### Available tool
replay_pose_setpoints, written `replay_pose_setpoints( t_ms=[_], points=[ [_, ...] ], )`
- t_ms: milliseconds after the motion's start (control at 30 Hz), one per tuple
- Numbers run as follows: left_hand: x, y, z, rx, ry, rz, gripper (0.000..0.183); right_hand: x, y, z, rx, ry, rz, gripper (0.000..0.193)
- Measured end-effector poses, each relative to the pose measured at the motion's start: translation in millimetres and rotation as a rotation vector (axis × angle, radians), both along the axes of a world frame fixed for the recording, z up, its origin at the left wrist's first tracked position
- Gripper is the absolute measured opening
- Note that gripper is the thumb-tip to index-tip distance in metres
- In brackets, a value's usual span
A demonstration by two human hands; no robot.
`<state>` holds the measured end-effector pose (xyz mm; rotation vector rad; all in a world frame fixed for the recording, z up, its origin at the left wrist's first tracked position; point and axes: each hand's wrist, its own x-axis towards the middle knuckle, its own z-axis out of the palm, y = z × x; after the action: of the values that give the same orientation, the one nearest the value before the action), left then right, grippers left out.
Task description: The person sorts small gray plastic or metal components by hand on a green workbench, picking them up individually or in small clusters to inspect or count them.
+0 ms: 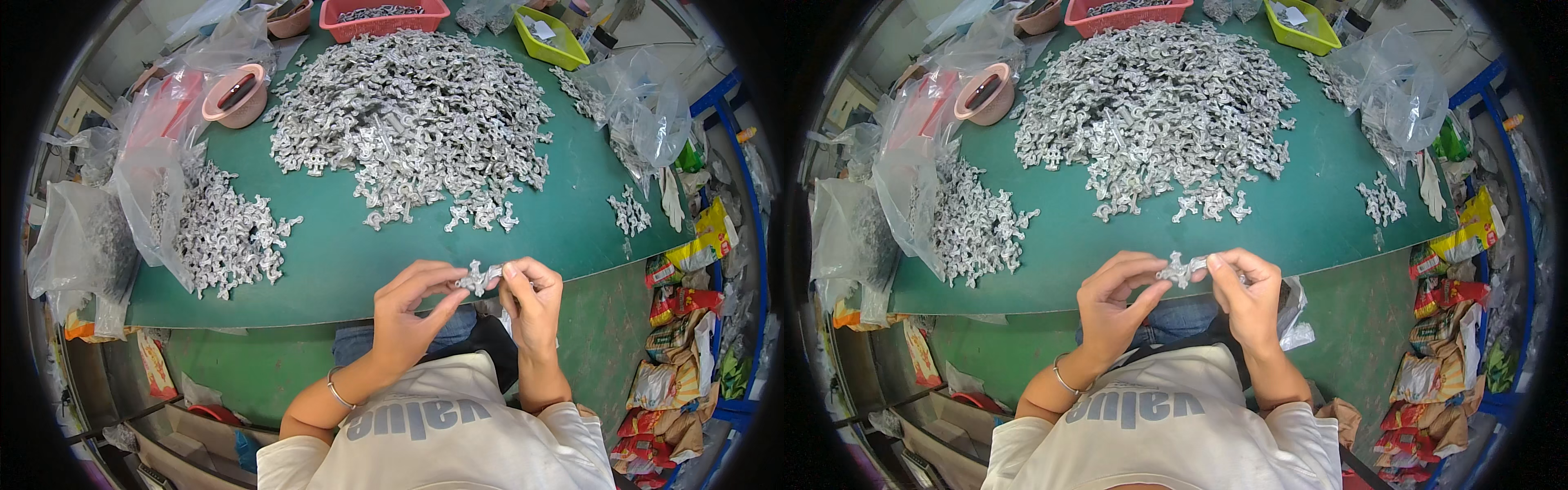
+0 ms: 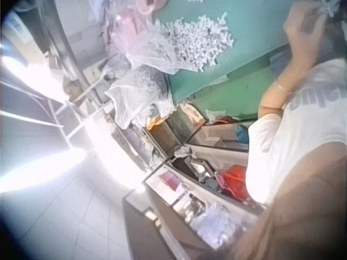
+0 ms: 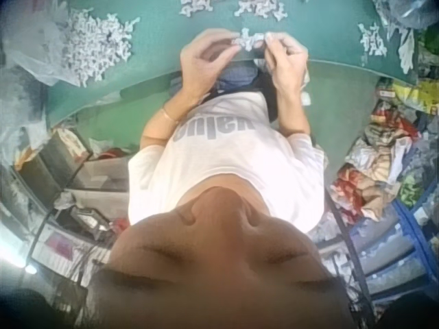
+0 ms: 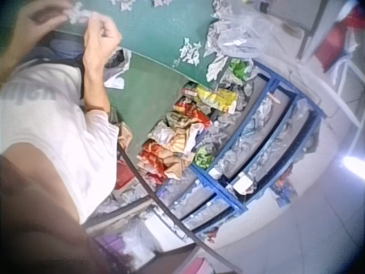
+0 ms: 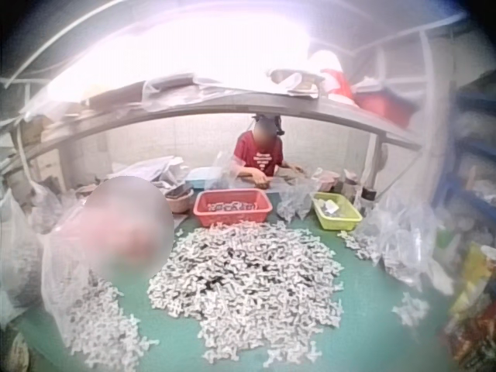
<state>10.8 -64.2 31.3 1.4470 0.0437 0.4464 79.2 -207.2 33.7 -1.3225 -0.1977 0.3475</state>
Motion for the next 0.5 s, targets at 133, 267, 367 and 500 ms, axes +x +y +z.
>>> replay_pose_setpoints(
  t_ms=[133, 267, 367, 500],
  points=[
    [-3.3, 1.4, 3.6, -0.033, 0.023, 0.019, 0.019, -3.2, -2.1, 4.4, -0.08, -0.075, 0.031, 0.013],
    [-4.6, 1.6, 3.7, -0.164, 0.032, -0.009, 0.016, -7.0, 1.8, 11.4, -0.084, -0.128, 0.039, 0.01],
    [-6.5, 2.4, 4.6, -0.237, 0.066, -0.007, 0.015, -7.9, 6.5, 14.3, -0.067, -0.108, -0.002, 0.012],
    [-8.9, 6.0, 5.8, -0.328, 0.117, -0.055, 0.01, -7.7, 2.3, 12.0, -0.124, -0.183, 0.05, 0.007]
  ],
)
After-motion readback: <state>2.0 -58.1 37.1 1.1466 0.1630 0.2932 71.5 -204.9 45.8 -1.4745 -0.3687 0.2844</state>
